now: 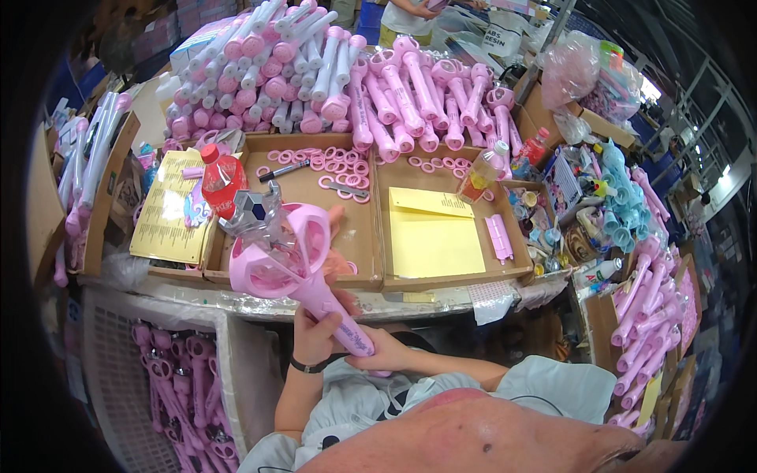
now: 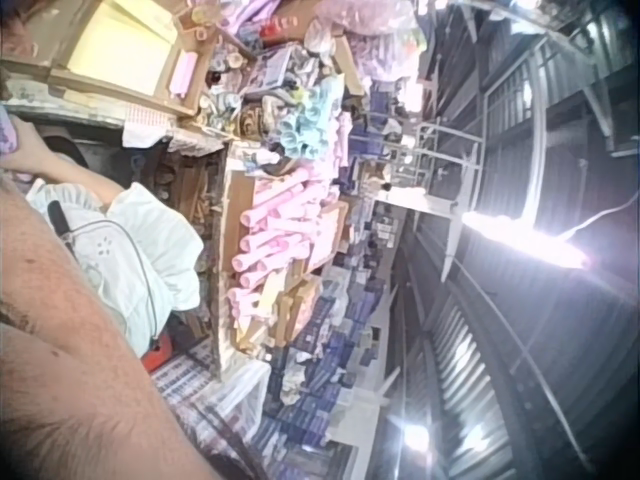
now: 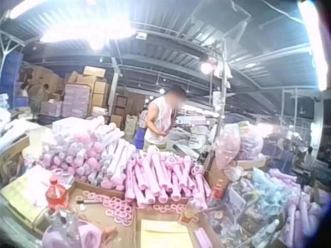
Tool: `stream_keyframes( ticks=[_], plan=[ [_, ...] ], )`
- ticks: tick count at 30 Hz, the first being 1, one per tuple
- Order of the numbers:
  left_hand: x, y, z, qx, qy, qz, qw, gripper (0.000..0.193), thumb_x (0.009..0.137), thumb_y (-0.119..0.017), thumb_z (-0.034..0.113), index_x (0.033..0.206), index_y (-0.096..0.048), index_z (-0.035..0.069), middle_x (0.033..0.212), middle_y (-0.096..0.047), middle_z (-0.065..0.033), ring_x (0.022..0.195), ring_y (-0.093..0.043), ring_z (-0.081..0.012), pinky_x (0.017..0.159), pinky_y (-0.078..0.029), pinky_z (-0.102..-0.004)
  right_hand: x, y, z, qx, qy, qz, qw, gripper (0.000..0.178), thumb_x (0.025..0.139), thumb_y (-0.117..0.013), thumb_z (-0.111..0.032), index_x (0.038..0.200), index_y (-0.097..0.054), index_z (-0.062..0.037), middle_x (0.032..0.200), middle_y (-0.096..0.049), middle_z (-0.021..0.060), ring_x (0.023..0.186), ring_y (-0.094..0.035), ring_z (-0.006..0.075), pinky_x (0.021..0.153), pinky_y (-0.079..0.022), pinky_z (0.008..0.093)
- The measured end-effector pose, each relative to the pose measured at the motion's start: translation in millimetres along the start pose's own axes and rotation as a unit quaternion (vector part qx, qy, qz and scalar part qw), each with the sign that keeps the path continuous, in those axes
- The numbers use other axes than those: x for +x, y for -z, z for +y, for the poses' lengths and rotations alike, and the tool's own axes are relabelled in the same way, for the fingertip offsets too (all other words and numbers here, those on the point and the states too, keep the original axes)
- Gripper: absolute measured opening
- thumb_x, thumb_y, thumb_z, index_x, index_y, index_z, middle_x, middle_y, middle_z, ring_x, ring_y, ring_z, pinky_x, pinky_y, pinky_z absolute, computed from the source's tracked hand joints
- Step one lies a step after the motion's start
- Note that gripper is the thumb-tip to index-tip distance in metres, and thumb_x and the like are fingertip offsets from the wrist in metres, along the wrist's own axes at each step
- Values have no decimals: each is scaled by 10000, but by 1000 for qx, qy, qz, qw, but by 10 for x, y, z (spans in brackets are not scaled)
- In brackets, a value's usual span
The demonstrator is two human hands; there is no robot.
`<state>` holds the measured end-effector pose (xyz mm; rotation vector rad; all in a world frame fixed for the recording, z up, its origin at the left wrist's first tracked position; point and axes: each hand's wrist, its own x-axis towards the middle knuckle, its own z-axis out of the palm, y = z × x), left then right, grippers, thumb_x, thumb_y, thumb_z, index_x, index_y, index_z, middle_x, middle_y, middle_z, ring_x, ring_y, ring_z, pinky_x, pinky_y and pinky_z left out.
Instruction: The person assembles pink light sticks by attaching a clear plastic top, wiping the surface with a cloth, inserting a small metal piece, and affixing a decorative wing sticker. The person handles multiple light sticks one at a time, placing finished units into a nearby bin.
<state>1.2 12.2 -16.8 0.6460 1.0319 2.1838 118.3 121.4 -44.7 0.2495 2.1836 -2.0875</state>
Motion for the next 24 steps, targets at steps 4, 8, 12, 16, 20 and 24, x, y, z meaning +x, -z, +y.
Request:
stream_keyframes(
  ticks=[4, 8, 12, 16, 20, 24],
  plan=[
    [70, 20, 58, 28, -58, -58, 996, 766, 776, -624, 534, 1281, -386, 9, 948, -568, -127, 774, -581, -207, 748, -506, -383, -10, 14, 20, -5, 14, -31, 999, 549, 729, -716, -213, 1185, -484, -16, 822, -634, 83, 706, -599, 124, 656, -490, 281],
    [199, 71, 223, -6, -217, 104, 971, 1084, 612, -395, 870, 1263, -389, 3, 970, -575, -154, 798, -592, -227, 676, -511, -351, 11, 18, 27, -42, 29, -99, 994, 521, 733, -718, -213, 1164, -495, -23, 804, -622, 60, 706, -581, 114, 657, -479, 271],
    [211, 74, 320, 15, -187, 44, 981, 1053, 629, -402, 851, 1259, -389, 7, 1019, -567, -162, 784, -601, -229, 626, -505, -323, 30, 59, 18, 4, 12, -116, 993, 533, 753, -711, -209, 1198, -477, -30, 892, -595, 61, 815, -554, 113, 739, -458, 266],
    [184, 59, 441, 67, -194, 71, 976, 1028, 636, -397, 844, 1244, -396, 15, 1030, -564, -147, 764, -596, -221, 587, -495, -303, 18, 113, -36, -86, 72, -98, 989, 620, 774, -708, -210, 1282, -404, -29, 1110, -522, 99, 1007, -515, 164, 880, -421, 296],
    [48, -34, 742, 129, -161, 118, 971, 812, 637, -784, 479, 1189, -442, -10, 1028, -562, -81, 863, -598, -181, 681, -509, -314, -37, 390, -304, 17, 22, -58, 998, 657, 828, -654, -172, 1367, -291, -80, 1284, -419, 126, 1130, -482, 220, 936, -424, 343],
    [-4, -364, 817, 457, -141, 75, 875, 904, 568, -852, 165, 1327, -379, 27, 1099, -579, -130, 977, -585, -247, 775, -497, -330, -126, 1005, -838, 219, 104, -64, 968, 962, 771, -690, -288, 1448, -15, -185, 1455, -190, 178, 1240, -403, 332, 951, -404, 449]
  ],
)
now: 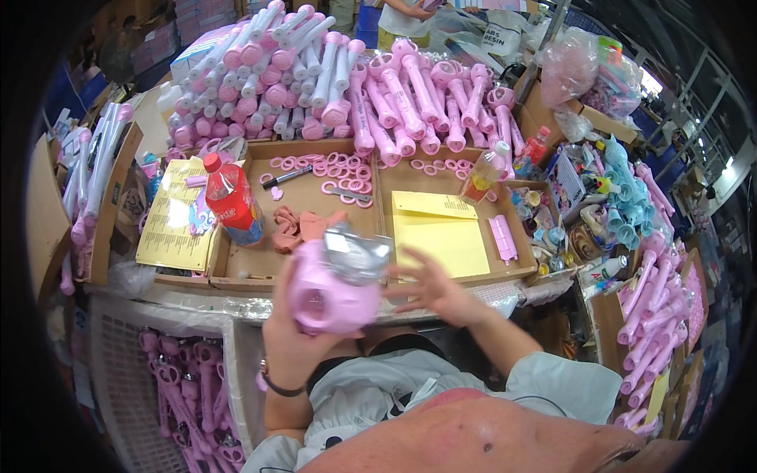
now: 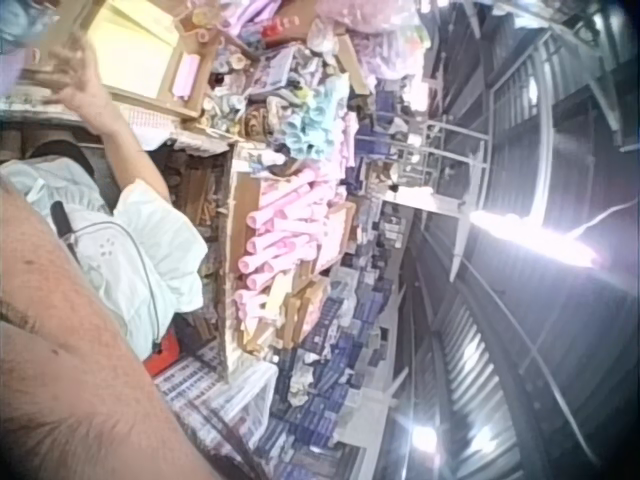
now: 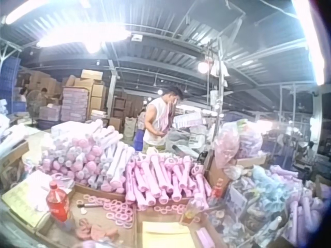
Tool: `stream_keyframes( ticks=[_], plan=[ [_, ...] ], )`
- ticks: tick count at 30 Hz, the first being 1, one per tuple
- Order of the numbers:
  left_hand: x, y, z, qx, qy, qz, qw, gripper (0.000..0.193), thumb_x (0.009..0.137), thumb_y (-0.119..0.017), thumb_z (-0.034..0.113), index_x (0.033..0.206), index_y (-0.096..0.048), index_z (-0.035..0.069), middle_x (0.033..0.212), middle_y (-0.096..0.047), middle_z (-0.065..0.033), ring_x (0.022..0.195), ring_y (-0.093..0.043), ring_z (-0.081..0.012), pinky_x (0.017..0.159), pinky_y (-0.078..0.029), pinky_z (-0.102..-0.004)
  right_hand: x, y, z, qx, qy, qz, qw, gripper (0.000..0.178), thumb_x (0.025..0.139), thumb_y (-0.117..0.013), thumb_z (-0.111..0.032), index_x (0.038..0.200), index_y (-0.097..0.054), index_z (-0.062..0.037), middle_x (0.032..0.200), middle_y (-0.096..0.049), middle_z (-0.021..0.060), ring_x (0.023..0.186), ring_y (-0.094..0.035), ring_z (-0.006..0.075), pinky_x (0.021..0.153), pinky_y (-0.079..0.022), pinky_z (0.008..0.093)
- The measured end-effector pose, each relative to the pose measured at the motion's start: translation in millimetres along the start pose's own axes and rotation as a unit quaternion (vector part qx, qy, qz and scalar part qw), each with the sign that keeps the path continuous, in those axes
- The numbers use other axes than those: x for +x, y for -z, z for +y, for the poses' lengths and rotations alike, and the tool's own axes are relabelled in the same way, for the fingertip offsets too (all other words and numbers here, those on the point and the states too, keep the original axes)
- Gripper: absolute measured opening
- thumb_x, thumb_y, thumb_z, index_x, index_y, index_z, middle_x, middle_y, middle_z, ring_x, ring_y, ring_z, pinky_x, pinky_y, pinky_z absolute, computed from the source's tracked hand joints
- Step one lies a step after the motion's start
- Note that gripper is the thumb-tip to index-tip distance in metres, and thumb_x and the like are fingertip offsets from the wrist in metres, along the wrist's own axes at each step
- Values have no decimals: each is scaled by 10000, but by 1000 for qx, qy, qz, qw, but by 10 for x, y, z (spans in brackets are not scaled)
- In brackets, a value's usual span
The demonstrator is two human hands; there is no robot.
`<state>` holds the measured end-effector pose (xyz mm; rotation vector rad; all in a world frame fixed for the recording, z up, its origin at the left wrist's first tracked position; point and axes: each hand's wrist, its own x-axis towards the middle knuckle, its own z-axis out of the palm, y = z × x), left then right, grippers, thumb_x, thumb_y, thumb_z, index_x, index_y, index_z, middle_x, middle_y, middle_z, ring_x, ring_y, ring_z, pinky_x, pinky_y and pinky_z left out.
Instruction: The person assembles pink light sticks by attaching a clear plastic top, wiping the surface with a cloth, inserting a small metal piece, and affixing a decorative wing sticker. The person handles multiple light sticks one at a time, placing finished units into a nearby bin.
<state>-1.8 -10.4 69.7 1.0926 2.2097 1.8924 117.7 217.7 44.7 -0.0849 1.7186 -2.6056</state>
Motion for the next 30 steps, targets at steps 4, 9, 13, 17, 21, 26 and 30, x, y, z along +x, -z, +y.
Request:
stream_keyframes(
  ticks=[4, 9, 13, 17, 21, 26, 30],
  plan=[
    [182, -255, 141, 254, -200, -39, 946, 742, 585, -733, 105, 1276, -466, 77, 1102, -580, -128, 925, -554, -292, 781, -469, -367, -154, 94, -561, -40, 29, -50, 998, 1158, 626, -763, -536, 1451, -41, -161, 1453, -190, 144, 1281, -326, 328, 973, -374, 467],
    [310, -348, 240, 353, -340, -89, 867, 493, 730, -563, 162, 1223, -535, 164, 1138, -568, -67, 911, -522, -232, 870, -407, -403, -258, -8, -529, -169, -27, -5, 985, 1105, 645, -797, -388, 1446, -89, -106, 1416, -234, 133, 1284, -296, 268, 1035, -286, 438],
    [273, -437, 212, 455, -383, -112, 796, 444, 791, -536, 249, 1235, -522, 251, 1194, -547, -12, 1075, -485, -215, 1004, -246, -508, -329, -98, -96, -86, -28, 109, 990, 937, 714, -749, -101, 1425, -140, -97, 1339, -328, 147, 1211, -408, 227, 912, -442, 407],
    [259, -531, 60, 448, -394, -12, 802, 422, 759, -614, 234, 1175, -553, 277, 1283, -487, -34, 1221, -409, -279, 1064, -171, -542, -395, -53, 180, 134, -64, 158, 976, 701, 796, -673, -129, 1371, -273, -108, 1182, -500, 116, 952, -594, 202, 685, -564, 322],
    [336, -564, -140, 292, -321, 129, 892, 278, 707, -732, 183, 956, -611, 158, 1244, -496, -99, 1221, -403, -308, 1059, -169, -543, -436, 70, -181, 242, 13, 226, 943, 567, 783, -692, -302, 1249, -421, -127, 1132, -544, 92, 875, -614, 205, 557, -550, 284],
    [325, -294, -443, 293, -250, 9, 923, 137, 721, -705, 146, 748, -595, 69, 1156, -546, -111, 1187, -434, -331, 1035, -208, -556, -421, 588, -1597, 167, 188, 345, 904, 405, 819, -637, -361, 1099, -537, -86, 981, -607, 107, 759, -643, 229, 456, -517, 233],
    [424, -235, -795, 315, -208, 20, 926, 102, 763, -640, 92, 828, -568, 61, 1181, -527, -114, 1199, -422, -326, 1029, -212, -566, 147, 1402, -2408, 59, 227, 468, 852, 362, 782, -684, -266, 1045, -534, -69, 905, -575, 107, 797, -614, 245, 512, -542, 271]
  ],
)
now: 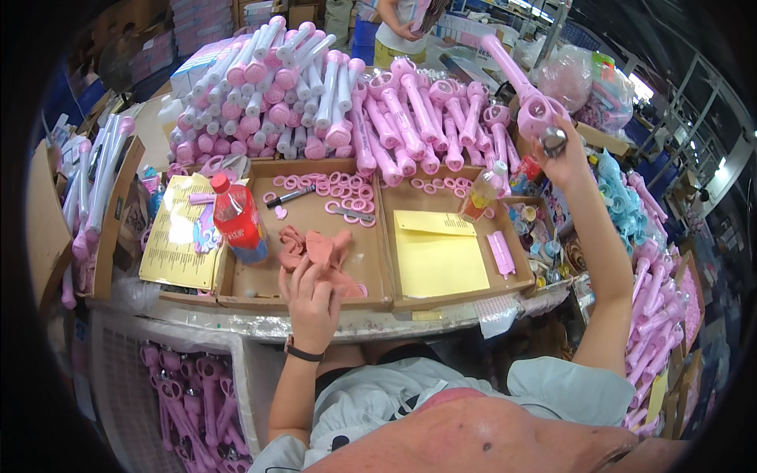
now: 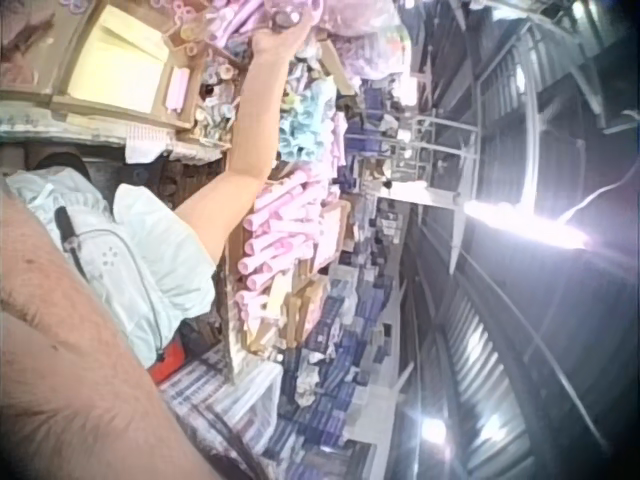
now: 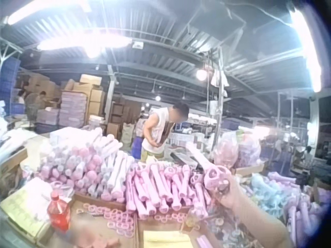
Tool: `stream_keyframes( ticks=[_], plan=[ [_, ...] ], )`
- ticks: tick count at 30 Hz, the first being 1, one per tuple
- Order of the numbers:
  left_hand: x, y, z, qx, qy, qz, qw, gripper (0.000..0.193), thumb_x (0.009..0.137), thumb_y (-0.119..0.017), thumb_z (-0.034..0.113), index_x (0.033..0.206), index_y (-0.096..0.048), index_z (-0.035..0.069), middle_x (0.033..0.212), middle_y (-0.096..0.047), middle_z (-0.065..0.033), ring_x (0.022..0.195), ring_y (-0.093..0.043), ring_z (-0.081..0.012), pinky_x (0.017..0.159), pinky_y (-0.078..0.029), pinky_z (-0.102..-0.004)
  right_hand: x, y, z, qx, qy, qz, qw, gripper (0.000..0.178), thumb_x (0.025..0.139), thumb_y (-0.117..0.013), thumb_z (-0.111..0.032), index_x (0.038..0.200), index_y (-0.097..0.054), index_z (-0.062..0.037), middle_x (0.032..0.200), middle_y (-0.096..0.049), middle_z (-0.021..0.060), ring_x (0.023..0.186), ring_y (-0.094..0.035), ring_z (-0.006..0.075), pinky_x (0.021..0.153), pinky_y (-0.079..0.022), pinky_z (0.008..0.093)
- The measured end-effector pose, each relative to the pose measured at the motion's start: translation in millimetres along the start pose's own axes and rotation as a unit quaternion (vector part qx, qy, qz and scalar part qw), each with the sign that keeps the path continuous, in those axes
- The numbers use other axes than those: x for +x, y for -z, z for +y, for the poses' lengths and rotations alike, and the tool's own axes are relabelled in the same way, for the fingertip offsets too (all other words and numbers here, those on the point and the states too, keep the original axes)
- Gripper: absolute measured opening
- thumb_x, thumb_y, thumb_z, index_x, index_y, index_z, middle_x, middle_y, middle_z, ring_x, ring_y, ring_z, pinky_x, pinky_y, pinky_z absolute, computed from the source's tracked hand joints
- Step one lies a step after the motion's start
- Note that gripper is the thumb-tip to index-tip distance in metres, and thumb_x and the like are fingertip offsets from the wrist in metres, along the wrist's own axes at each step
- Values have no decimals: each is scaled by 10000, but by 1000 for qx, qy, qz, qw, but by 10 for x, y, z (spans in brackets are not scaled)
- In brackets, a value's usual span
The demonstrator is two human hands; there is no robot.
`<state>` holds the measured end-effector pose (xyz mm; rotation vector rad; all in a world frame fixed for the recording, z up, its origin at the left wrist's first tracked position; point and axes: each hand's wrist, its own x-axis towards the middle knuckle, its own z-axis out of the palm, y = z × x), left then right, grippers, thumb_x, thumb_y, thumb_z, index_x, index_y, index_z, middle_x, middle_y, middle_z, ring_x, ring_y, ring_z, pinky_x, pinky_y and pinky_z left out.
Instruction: The person assembles pink light sticks by attaching a clear plastic top, wiping the surface with a cloth, inserting a small metal piece, and affixing a decorative wing sticker. The person handles multiple light sticks one at a time, placing finished units into a nearby bin.
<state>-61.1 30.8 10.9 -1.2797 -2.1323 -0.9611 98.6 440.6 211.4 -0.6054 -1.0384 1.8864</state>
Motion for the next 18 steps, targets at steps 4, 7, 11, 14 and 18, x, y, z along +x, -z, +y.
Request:
stream_keyframes(
  ticks=[4, 7, 11, 14, 18],
  plan=[
    [-22, -218, -229, 64, 58, 4, 996, 280, 798, -599, 120, 1069, -544, 74, 1237, -476, -125, 1215, -392, -344, 1025, -214, -576, 1095, -138, 47, -73, 65, 70, 993, 419, 739, -704, -263, 1057, -520, -61, 928, -541, 117, 776, -573, 250, 572, -531, 362],
    [-57, -322, -295, 57, 66, 7, 996, 359, 775, -638, 187, 1095, -537, 60, 1246, -472, -126, 1215, -390, -341, 1030, -211, -571, 1808, -264, 152, -69, 44, 154, 985, 410, 748, -687, -262, 1104, -527, -137, 1022, -535, 104, 852, -553, 262, 602, -524, 371],
    [-83, -392, -340, 37, 41, 47, 997, 179, 758, -640, 148, 903, -584, 61, 1051, -588, -111, 1050, -536, -294, 951, -344, -523, 2463, -421, 329, -58, 79, 255, 962, 464, 683, -747, -204, 1033, -521, 0, 954, -525, 127, 766, -545, 264, 592, -521, 416],
    [-108, -425, -377, 8, 23, 51, 998, 101, 749, -627, 118, 826, -593, 64, 975, -618, -94, 975, -578, -275, 920, -387, -475, 2740, -493, 482, -32, 92, 221, 970, 467, 681, -749, -198, 1034, -523, 7, 983, -523, 132, 792, -545, 266, 603, -526, 438],
    [-169, -465, -426, 14, 28, 23, 999, 65, 740, -616, 116, 772, -583, 70, 930, -627, -85, 931, -594, -270, 895, -398, -467, 3009, -583, 596, -38, 98, 225, 969, 481, 673, -758, -186, 1051, -525, 1, 1026, -514, 130, 844, -543, 271, 615, -533, 445]
  ],
)
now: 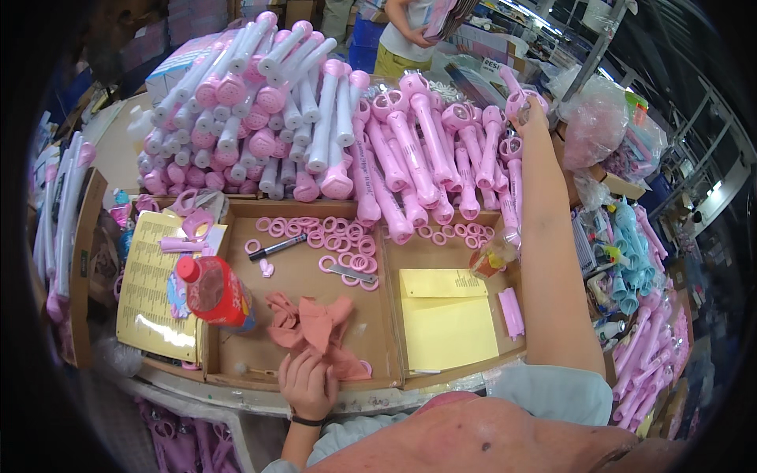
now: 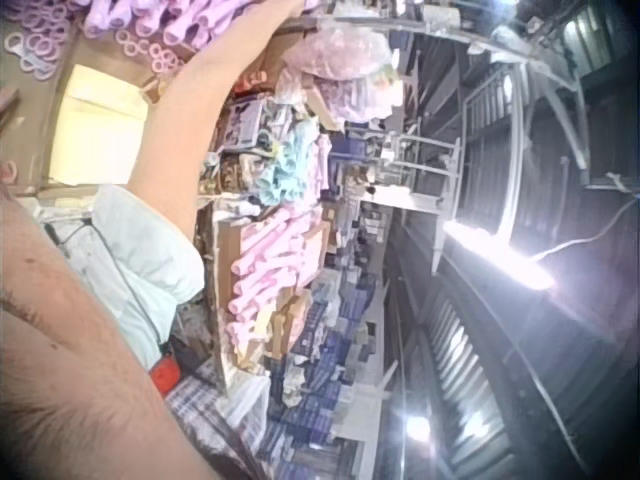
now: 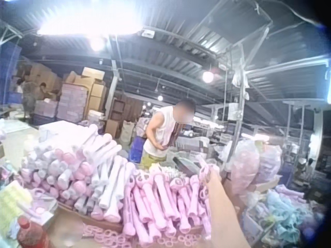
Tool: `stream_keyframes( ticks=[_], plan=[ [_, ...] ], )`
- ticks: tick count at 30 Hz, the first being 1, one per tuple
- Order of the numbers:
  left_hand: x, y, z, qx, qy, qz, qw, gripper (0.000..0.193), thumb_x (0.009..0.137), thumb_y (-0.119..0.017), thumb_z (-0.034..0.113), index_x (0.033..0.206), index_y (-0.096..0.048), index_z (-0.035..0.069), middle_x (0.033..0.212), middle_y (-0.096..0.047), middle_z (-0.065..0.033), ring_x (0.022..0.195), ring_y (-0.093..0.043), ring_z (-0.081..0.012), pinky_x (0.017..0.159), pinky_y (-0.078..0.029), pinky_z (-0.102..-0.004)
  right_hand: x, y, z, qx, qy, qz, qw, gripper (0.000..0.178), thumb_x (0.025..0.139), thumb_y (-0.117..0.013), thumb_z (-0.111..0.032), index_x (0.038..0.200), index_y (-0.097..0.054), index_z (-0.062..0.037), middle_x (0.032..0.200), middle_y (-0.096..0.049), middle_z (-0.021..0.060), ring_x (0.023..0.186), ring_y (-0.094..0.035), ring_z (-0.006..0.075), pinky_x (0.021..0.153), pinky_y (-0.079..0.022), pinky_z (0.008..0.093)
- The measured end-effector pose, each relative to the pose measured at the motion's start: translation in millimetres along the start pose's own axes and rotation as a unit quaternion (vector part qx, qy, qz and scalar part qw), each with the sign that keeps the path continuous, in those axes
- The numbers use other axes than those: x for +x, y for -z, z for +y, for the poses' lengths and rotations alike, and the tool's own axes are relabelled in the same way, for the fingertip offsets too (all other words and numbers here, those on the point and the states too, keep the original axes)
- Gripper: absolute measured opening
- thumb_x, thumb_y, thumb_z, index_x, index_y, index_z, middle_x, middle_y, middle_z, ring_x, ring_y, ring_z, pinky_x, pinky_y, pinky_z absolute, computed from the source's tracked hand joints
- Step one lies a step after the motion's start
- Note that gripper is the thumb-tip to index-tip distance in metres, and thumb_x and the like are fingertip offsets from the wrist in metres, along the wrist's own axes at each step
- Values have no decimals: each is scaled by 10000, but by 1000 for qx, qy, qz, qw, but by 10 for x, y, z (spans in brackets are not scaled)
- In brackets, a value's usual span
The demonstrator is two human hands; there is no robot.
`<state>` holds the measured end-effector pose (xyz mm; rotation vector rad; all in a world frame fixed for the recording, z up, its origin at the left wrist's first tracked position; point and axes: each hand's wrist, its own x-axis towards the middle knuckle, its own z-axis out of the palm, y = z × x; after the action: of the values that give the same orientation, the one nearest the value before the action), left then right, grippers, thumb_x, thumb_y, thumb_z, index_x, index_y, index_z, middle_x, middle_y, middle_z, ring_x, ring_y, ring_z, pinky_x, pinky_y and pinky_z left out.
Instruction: The person assembles pink light sticks by attaching a clear plastic top, wiping the surface with a cloth, inserting a small metal piece, and affixing a decorative wing sticker. The person handles multiple light sticks one at a time, placing finished units into a nearby bin.
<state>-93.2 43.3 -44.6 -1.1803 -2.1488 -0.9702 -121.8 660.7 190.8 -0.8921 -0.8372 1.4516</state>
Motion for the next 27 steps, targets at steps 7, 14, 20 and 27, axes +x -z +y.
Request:
stream_keyframes(
  ticks=[7, 14, 20, 27],
  plan=[
    [-95, 25, -58, 6, -13, -28, 1000, 112, 814, -562, 166, 789, -488, 85, 891, -622, -62, 872, -610, -265, 868, -392, -480, 283, -257, 208, -24, 12, 26, 999, 608, 673, -764, -147, 1183, -456, -25, 1164, -472, 144, 990, -524, 303, 660, -534, 469],
    [-144, 76, -81, -2, -4, -63, 998, 114, 819, -539, 157, 870, -463, 88, 881, -621, -65, 858, -613, -258, 847, -399, -468, 490, -269, 443, -33, 4, 27, 999, 570, 685, -752, -174, 1164, -478, -33, 1138, -482, 159, 966, -532, 325, 698, -539, 510],
    [-147, 57, -80, -19, -3, -63, 998, 148, 795, -534, 142, 920, -488, 78, 846, -629, -67, 838, -620, -240, 824, -417, -434, 557, -249, 512, -20, -1, 30, 999, 560, 689, -749, -175, 1154, -475, -28, 1103, -484, 158, 920, -540, 299, 673, -544, 498],
    [-98, 72, -98, -6, -31, -72, 997, 202, 762, -530, 119, 949, -568, 52, 786, -643, -68, 786, -628, -213, 795, -440, -370, 463, -202, 483, -19, 15, 29, 999, 386, 708, -725, -186, 955, -508, 15, 724, -532, 96, 597, -533, 204, 588, -539, 442]
  ],
)
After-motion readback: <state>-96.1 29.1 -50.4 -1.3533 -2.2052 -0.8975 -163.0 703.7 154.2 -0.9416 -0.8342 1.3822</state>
